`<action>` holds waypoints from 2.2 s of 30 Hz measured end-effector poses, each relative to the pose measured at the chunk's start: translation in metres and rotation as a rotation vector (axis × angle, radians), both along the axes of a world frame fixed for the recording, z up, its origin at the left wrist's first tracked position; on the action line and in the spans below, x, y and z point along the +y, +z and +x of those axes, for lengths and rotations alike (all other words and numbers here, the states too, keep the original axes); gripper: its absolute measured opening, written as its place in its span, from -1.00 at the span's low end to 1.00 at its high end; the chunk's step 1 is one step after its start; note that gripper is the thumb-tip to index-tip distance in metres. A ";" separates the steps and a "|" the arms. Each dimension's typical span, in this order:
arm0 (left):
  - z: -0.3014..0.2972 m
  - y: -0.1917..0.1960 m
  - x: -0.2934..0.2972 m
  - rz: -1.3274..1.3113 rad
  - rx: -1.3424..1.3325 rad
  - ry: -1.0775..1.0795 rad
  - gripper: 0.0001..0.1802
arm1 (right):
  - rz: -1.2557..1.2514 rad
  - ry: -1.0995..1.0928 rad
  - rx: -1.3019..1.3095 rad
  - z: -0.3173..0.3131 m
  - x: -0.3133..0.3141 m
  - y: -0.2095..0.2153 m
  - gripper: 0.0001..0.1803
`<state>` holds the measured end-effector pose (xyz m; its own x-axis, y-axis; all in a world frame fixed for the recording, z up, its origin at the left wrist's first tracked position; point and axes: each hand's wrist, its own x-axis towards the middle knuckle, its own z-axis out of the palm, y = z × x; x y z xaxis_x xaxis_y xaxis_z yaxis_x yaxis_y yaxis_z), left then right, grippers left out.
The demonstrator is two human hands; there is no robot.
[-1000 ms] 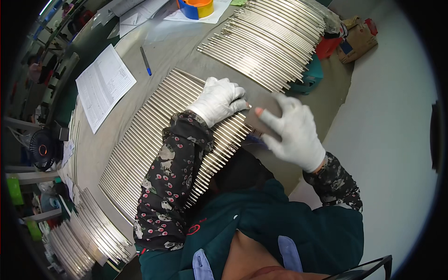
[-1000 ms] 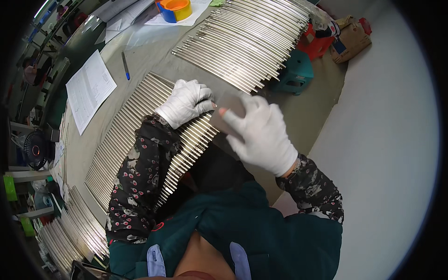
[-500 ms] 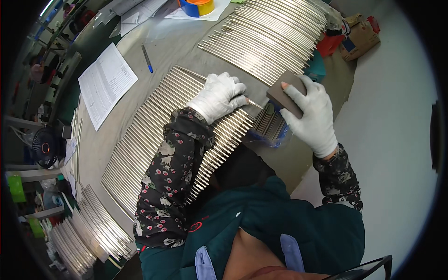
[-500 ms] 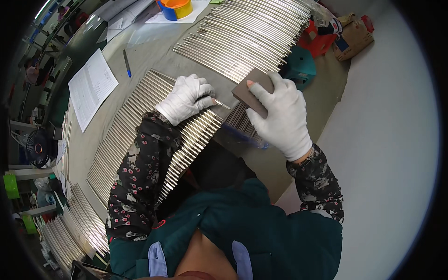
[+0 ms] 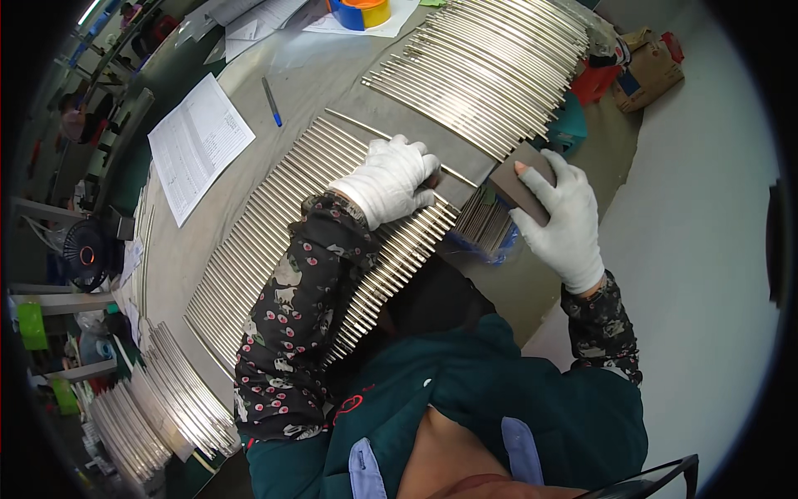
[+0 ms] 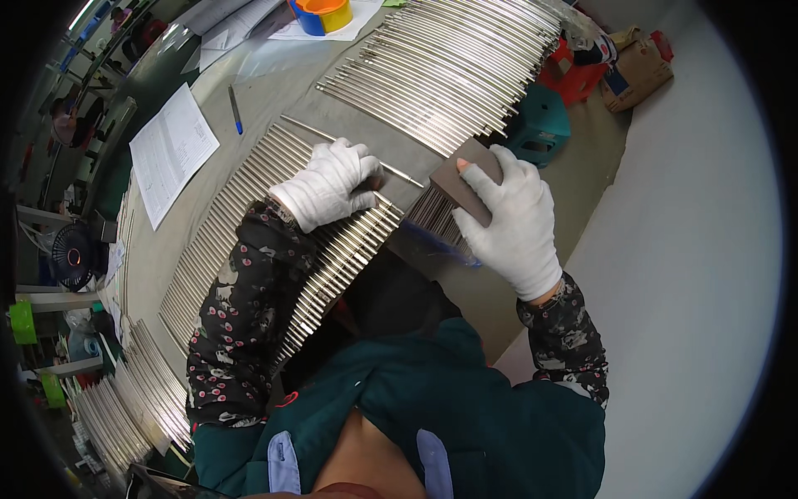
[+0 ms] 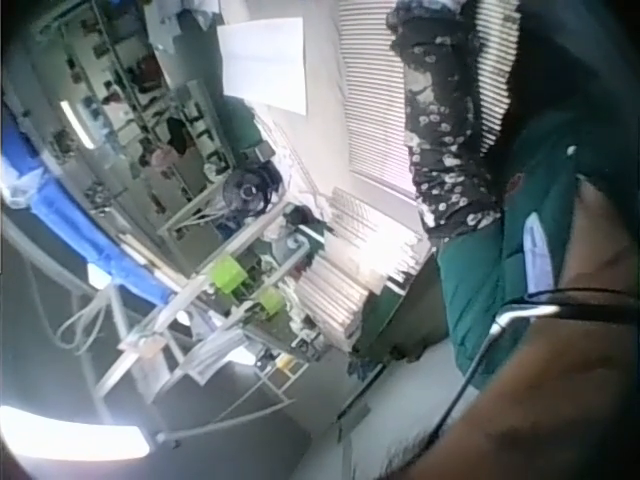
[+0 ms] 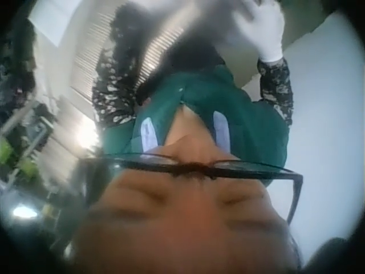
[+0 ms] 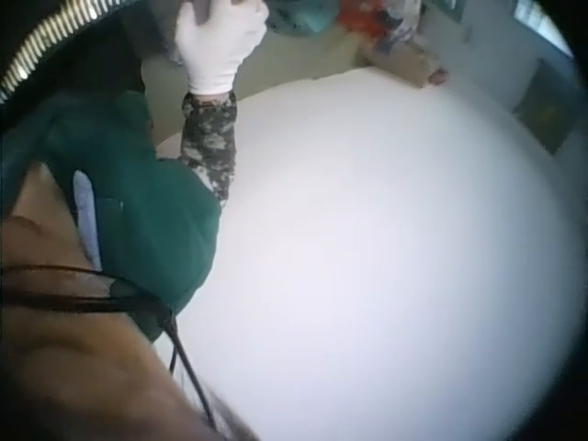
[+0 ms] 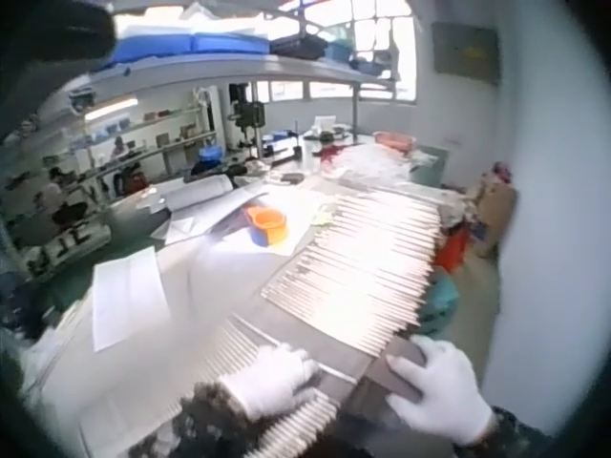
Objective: The recorder is inspecting and sanding the ends of thin metal rods at a workbench and logging progress on a sheet.
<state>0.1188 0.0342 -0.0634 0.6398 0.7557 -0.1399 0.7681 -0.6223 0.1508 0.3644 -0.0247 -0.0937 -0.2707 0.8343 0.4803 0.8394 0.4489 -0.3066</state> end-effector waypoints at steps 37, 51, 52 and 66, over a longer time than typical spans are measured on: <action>-0.009 -0.029 0.008 -0.001 -0.319 -0.050 -0.87 | 0.069 0.016 -0.110 -0.022 0.008 0.007 -0.48; -0.006 -0.039 0.012 0.043 -0.308 -0.080 -0.85 | -0.065 0.355 -0.023 -0.031 -0.011 0.018 -0.46; -0.006 -0.038 0.011 0.038 -0.329 -0.068 -0.85 | -0.036 0.329 -0.028 -0.032 -0.011 0.007 -0.45; -0.020 -0.009 -0.008 0.380 -0.313 -0.009 -0.68 | -0.005 0.083 0.003 -0.011 -0.018 -0.006 -0.41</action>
